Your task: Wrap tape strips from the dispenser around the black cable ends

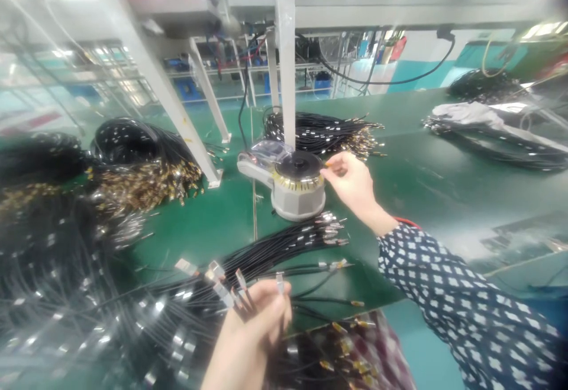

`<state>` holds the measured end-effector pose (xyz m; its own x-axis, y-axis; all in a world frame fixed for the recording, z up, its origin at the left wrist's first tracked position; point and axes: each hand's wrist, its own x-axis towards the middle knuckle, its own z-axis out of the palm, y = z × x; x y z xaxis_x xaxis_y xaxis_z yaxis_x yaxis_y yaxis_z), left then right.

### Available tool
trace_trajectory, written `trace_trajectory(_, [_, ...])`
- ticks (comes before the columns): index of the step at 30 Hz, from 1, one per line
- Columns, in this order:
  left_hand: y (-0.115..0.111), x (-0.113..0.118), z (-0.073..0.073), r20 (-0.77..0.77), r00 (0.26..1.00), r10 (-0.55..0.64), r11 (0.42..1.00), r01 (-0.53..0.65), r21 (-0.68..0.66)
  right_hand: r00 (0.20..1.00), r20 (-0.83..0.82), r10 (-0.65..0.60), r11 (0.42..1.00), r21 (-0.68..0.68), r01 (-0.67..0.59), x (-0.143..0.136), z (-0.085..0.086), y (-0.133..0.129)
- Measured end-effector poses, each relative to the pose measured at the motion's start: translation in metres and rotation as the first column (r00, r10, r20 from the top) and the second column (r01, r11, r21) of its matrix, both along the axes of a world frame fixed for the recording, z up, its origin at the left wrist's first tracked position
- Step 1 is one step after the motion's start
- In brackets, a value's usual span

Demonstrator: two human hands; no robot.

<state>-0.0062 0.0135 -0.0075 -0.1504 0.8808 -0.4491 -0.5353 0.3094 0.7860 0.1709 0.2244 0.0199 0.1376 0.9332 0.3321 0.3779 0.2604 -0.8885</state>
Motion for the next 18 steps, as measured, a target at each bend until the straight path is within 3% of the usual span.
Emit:
trace_trajectory(2, [0.002,0.002,0.003,0.002,1.000,0.000,1.000,0.000,0.018,0.995,0.096,0.006,0.994,0.108,-0.017,-0.003,0.004,-0.015])
trace_trajectory(4, [0.004,0.003,0.003,0.017,1.000,-0.015,0.999,0.014,0.037,0.991,0.078,0.106,0.983,0.144,-0.116,-0.007,0.003,-0.035])
trace_trajectory(6, [0.005,0.004,0.001,0.012,1.000,0.001,0.998,-0.002,0.070,0.945,-0.117,0.306,0.951,-0.011,-0.309,-0.012,-0.001,-0.059])
trace_trajectory(8, [0.005,0.004,-0.002,-0.022,1.000,0.015,0.994,-0.013,0.107,0.826,-0.307,0.473,0.799,-0.246,-0.549,-0.015,-0.009,-0.084])
trace_trajectory(10, [0.004,0.004,-0.004,-0.055,0.998,0.027,0.990,-0.019,0.141,0.733,-0.435,0.523,0.656,-0.344,-0.672,-0.016,-0.016,-0.105])
trace_trajectory(13, [0.004,0.005,-0.005,-0.079,0.996,0.042,0.985,-0.029,0.168,0.673,-0.483,0.560,0.572,-0.362,-0.736,-0.016,-0.024,-0.124])
trace_trajectory(18, [0.005,0.006,-0.001,-0.102,0.994,0.043,0.989,-0.028,0.143,0.650,-0.435,0.623,0.547,-0.350,-0.760,-0.016,-0.023,-0.129])
